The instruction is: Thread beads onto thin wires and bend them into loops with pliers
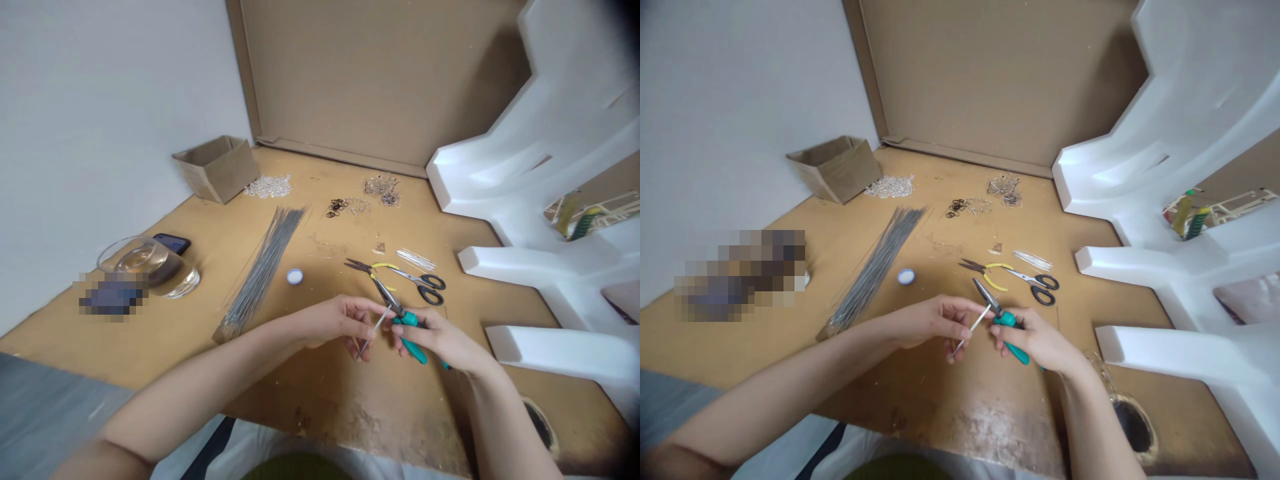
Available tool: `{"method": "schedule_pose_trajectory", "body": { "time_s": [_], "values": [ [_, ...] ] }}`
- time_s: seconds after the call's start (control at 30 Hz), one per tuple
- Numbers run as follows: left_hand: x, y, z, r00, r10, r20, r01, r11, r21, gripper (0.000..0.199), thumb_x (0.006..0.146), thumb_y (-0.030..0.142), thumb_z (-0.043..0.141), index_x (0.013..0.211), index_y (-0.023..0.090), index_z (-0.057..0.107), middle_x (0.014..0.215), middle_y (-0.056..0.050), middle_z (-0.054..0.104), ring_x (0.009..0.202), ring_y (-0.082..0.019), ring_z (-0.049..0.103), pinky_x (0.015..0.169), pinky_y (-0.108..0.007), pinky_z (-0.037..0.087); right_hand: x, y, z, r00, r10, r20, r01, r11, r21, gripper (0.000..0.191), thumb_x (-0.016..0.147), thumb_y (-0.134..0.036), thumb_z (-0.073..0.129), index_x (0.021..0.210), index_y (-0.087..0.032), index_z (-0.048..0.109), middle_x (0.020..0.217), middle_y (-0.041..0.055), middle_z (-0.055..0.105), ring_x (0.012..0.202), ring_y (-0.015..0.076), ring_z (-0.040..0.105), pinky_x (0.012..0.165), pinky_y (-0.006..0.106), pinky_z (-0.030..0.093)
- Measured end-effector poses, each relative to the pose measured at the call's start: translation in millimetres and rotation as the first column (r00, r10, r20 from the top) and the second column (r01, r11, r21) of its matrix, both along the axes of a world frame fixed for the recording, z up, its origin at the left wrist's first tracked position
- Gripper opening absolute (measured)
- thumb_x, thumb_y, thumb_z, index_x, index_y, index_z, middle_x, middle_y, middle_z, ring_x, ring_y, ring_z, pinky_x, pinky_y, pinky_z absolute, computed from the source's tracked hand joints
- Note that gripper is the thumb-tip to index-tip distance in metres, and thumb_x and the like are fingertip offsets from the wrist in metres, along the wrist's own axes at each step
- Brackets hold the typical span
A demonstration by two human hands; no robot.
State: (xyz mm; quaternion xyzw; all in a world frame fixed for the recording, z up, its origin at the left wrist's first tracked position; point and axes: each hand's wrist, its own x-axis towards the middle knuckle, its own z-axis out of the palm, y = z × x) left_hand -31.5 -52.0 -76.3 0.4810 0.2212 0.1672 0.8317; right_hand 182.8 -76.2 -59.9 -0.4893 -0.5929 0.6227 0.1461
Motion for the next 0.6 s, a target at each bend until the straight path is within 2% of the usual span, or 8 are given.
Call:
{"method": "schedule_pose_trajectory", "body": {
  "time_s": [0.17,0.33,0.6],
  "values": [
    [0,0,0.8,1.0,-0.003,-0.014,0.002,1.0,-0.021,0.046,0.071,0.017,0.063,0.116,0.022,0.054,0.063,0.003,0.052,0.055,-0.011,0.061,0.048,-0.02,0.047,-2,-1,0.8,0.998,-0.008,0.067,0.003,0.997,0.076,0.022,0.079,-0.034,0.051,0.073,-0.013,0.056,0.063,0.0016,0.057,0.056,0.0115,0.052,0.051,0.022,0.041],
    [-2,2,2.7,1.0,-0.03,-0.005,0.03,0.999,-0.011,0.049,0.073,0.016,0.061,0.12,0.024,0.051,0.064,0.003,0.052,0.056,-0.011,0.061,0.049,-0.02,0.048,-5,-3,-3.3,0.992,-0.036,0.121,0.01,0.977,0.213,0.016,0.079,-0.03,0.05,0.074,-0.015,0.054,0.061,-0.0006,0.054,0.054,0.011,0.05,0.054,0.023,0.04],
    [-11,9,0.1,0.999,-0.042,-0.03,0.043,0.999,0.034,0.049,0.071,0.018,0.063,0.119,0.022,0.051,0.062,0.004,0.051,0.055,-0.011,0.06,0.048,-0.019,0.046,-16,-2,-11.4,0.924,-0.16,0.348,-0.017,0.89,0.455,0.023,0.077,-0.037,0.049,0.071,-0.016,0.056,0.055,-0.0038,0.045,0.05,0.0094,0.039,0.046,0.021,0.03]
  ]
}}
